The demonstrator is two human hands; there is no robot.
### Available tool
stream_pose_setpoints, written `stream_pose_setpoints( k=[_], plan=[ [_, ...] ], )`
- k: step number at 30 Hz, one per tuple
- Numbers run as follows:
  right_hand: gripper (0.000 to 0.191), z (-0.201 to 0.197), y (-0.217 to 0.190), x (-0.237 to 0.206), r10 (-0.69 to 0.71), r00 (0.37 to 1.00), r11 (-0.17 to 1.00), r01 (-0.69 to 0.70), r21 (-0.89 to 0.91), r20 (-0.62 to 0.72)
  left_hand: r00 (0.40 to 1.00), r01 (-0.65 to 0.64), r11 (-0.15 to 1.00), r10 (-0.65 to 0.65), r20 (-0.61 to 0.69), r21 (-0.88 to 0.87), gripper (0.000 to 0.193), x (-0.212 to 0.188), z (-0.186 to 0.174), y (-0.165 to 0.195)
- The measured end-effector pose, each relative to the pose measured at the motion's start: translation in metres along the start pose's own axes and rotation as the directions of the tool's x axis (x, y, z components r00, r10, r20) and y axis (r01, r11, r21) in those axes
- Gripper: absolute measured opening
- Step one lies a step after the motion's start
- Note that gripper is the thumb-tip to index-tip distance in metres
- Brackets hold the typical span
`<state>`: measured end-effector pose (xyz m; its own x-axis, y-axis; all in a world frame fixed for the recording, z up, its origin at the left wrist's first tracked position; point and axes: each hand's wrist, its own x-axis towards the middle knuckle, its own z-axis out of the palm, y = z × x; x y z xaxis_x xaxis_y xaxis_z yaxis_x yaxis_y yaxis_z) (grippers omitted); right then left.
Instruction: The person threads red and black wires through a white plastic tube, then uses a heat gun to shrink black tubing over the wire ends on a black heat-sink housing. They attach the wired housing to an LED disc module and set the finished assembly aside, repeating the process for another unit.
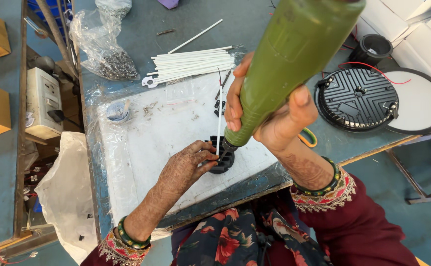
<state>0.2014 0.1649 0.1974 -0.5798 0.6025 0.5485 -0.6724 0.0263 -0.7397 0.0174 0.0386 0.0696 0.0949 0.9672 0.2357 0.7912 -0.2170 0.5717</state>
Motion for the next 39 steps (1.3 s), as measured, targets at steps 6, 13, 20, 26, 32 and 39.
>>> stream_pose_setpoints(
  k=[6,13,20,26,32,39],
  plan=[
    [0.088,0.001,0.004,-0.002,-0.013,1.000,1.000,0.013,0.016,-0.008,0.999,0.022,1.000,-0.022,0.023,0.006,0.022,0.000,-0.001,-0.001],
    [0.087,0.003,0.009,-0.005,0.027,1.000,0.999,-0.027,0.038,0.002,1.000,0.006,1.000,-0.006,0.021,-0.009,0.021,0.001,-0.002,-0.001],
    [0.088,0.001,0.005,-0.006,0.007,1.000,1.000,-0.007,0.012,0.007,0.999,0.019,1.000,-0.020,0.047,0.002,0.021,0.002,-0.002,0.000],
    [0.088,0.003,0.004,-0.006,-0.003,1.000,1.000,0.003,-0.005,-0.006,0.999,0.023,1.000,-0.023,0.045,0.008,0.022,0.003,-0.003,0.002],
    [0.093,0.005,0.000,-0.004,-0.020,1.000,0.997,0.019,-0.075,-0.012,1.000,-0.006,0.999,0.005,0.027,0.036,0.021,0.003,-0.003,0.001],
    [0.095,0.006,-0.001,-0.005,-0.047,0.998,0.991,0.042,-0.128,-0.035,1.000,-0.017,0.998,0.016,0.022,0.053,0.020,0.002,-0.002,0.001]
  ],
)
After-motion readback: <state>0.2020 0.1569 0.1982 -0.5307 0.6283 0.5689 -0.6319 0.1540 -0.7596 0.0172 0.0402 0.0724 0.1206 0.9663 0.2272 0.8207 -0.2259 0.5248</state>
